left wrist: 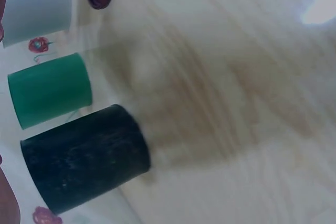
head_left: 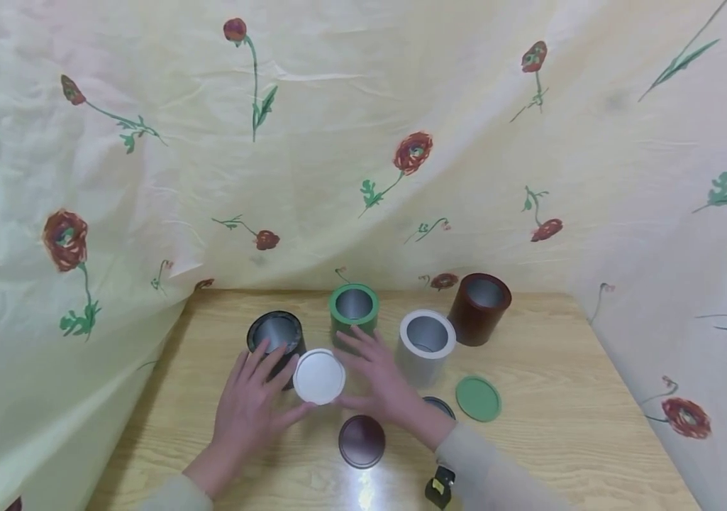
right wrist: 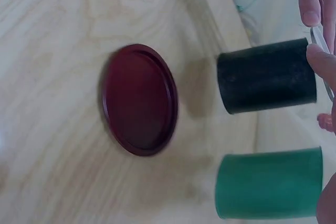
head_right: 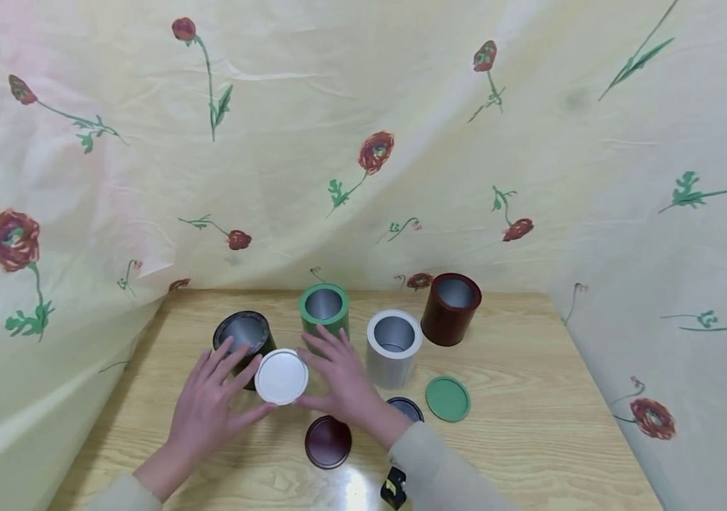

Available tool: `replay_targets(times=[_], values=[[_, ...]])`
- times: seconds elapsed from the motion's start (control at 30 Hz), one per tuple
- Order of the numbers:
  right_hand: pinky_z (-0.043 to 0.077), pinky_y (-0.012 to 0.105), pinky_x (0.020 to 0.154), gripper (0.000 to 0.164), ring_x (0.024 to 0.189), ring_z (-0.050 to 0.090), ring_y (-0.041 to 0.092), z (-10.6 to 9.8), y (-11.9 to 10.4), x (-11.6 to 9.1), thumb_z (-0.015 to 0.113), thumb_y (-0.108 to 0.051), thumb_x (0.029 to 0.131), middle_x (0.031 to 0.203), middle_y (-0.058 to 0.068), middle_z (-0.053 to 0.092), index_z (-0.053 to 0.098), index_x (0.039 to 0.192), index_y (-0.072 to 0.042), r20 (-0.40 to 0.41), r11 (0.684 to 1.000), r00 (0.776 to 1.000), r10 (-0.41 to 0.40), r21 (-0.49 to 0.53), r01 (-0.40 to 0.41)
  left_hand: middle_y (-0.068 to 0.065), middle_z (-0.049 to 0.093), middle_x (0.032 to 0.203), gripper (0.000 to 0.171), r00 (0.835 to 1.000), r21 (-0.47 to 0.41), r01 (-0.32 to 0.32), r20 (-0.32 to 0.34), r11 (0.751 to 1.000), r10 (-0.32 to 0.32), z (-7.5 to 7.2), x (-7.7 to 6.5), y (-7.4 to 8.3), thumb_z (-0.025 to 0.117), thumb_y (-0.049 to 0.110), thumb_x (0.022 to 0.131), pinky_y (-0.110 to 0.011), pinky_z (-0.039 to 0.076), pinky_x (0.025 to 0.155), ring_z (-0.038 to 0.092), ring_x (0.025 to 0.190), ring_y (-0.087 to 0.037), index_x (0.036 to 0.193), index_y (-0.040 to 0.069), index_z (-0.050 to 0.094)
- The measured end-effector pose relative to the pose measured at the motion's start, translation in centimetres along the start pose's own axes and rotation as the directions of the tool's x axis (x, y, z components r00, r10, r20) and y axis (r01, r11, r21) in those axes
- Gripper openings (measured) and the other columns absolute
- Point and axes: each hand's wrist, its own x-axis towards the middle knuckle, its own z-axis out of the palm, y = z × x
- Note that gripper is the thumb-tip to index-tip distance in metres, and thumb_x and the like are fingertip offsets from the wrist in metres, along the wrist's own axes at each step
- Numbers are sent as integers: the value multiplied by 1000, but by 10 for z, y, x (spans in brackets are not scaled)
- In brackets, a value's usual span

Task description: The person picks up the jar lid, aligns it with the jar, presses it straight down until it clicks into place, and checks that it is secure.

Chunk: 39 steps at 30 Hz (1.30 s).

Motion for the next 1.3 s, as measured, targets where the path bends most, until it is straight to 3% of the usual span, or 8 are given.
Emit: replay_targets(times=[0.07, 0.13, 0.27, 0.4, 0.57, 0.8, 1.0, 1.3], values=[[23, 74, 123, 84, 156, 35, 45, -6, 1, 2, 100, -34, 73, 161, 16, 51, 66, 144, -5, -17, 1000, 1000, 1, -2, -1, -17, 69, 141, 95, 1000, 0, -13, 5, 1000, 13, 0, 7, -1, 34, 87, 97, -71, 43, 113, 56, 138, -47, 128, 9, 79], [24, 74, 123, 83, 155, 36, 45, -12, 3, 5, 101, -33, 73, 160, 18, 53, 67, 143, -4, -38, 1000, 999, -1, -8, 1, -17, 68, 143, 87, 1000, -7, -26, 8, 1000, 26, 0, 15, -2, 47, 84, 95, -71, 43, 113, 55, 140, -47, 128, 10, 79], [28, 75, 121, 82, 153, 40, 46, -21, 8, 8, 102, -32, 70, 156, 20, 56, 70, 139, -3, -90, 999, 996, -21, -36, 18, -17, 67, 144, 78, 998, -13, -56, 11, 998, 57, 1, 29, -3, 78, 71, 79, -71, 42, 114, 53, 143, -45, 127, 9, 79], [30, 75, 120, 83, 150, 44, 47, -30, 14, 10, 104, -33, 67, 156, 18, 57, 71, 138, -5, -127, 996, 991, -36, -86, 26, -18, 68, 143, 79, 997, -11, -78, 5, 997, 78, 3, 44, -1, 91, 63, 68, -70, 41, 116, 53, 143, -45, 126, 10, 80], [31, 78, 117, 83, 148, 46, 48, -42, 22, 10, 104, -33, 66, 156, 17, 57, 72, 138, -6, -153, 993, 987, -50, -114, 32, -17, 67, 145, 78, 996, -23, -88, 6, 996, 88, 7, 59, 5, 94, 61, 68, -68, 37, 120, 54, 143, -44, 127, 12, 80], [25, 77, 121, 83, 152, 41, 47, -61, 31, 6, 104, -35, 67, 157, 18, 56, 72, 138, -6, -158, 993, 987, 0, -114, -19, -16, 65, 147, 78, 994, -37, -103, 17, 994, 104, 15, 79, 14, 93, 61, 71, -69, 37, 119, 50, 147, -43, 130, 13, 78], [29, 80, 117, 82, 148, 45, 50, -76, 40, -1, 105, -31, 64, 152, 21, 60, 74, 135, -5, -210, 990, 977, -17, -144, -13, -14, 63, 151, 78, 992, -50, -121, 14, 991, 122, 25, 95, 25, 93, 61, 71, -64, 32, 125, 46, 150, -40, 133, 15, 77], [23, 79, 121, 79, 152, 40, 47, -100, 55, -18, 104, -28, 67, 157, 18, 57, 74, 136, -7, -210, 986, 977, 47, -145, -79, -8, 60, 155, 79, 989, -16, -113, 94, 993, 114, 40, 120, 45, 89, 67, 75, -59, 29, 128, 44, 154, -33, 138, 21, 75]])
